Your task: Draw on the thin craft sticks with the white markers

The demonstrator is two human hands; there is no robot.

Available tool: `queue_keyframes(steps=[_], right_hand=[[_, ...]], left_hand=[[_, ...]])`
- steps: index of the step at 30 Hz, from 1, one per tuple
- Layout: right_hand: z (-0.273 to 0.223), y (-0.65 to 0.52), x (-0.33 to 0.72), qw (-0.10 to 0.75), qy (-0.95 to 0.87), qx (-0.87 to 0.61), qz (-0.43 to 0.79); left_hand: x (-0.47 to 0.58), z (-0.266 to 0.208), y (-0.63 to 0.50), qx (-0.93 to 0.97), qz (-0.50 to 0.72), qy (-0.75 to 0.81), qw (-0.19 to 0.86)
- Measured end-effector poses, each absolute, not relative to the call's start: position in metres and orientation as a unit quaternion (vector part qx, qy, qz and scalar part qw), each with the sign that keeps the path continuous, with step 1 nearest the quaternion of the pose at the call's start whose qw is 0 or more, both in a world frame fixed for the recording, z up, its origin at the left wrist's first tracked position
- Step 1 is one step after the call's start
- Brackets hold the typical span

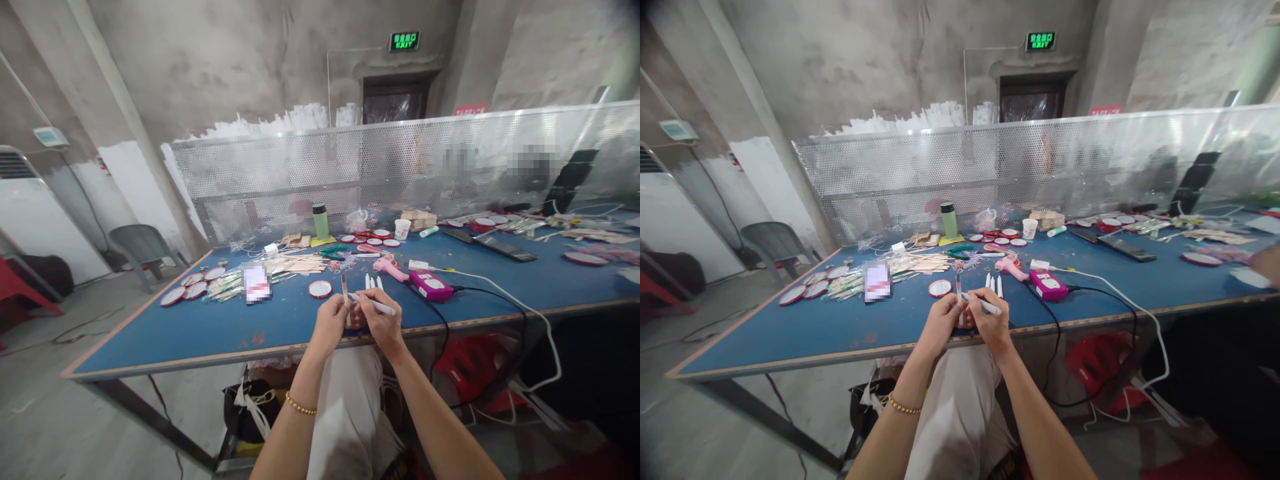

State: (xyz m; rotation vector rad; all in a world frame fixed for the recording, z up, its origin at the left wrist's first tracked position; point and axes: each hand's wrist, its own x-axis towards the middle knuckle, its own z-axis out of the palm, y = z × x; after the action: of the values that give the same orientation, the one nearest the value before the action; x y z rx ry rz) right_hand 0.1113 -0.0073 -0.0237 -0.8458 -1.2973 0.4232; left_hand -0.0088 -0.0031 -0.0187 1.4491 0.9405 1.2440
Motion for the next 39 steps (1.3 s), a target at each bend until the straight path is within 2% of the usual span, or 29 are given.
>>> queue_keyframes(steps=[22,32,39], right_hand=[[-0.0243,-0.0068,0.1121,0.685,-0.595,-0.377,0.184],[-0.0255,-0.0093,0.1107,0.709,-0.565,-0.361,0.218],[-0.0292,-0.0063,0.1126,0.681,-0.606,-0.371,0.179]], left_hand=[[-0.0105,-0.0251,0.0012,0.605,0.506,0.392,0.474],[-0.0073,-0.0156,-0.0057,0.6,0.512,0.385,0.48],[-0.0104,-0.0201,-0.0015,0.629,0.509,0.417,0.414]])
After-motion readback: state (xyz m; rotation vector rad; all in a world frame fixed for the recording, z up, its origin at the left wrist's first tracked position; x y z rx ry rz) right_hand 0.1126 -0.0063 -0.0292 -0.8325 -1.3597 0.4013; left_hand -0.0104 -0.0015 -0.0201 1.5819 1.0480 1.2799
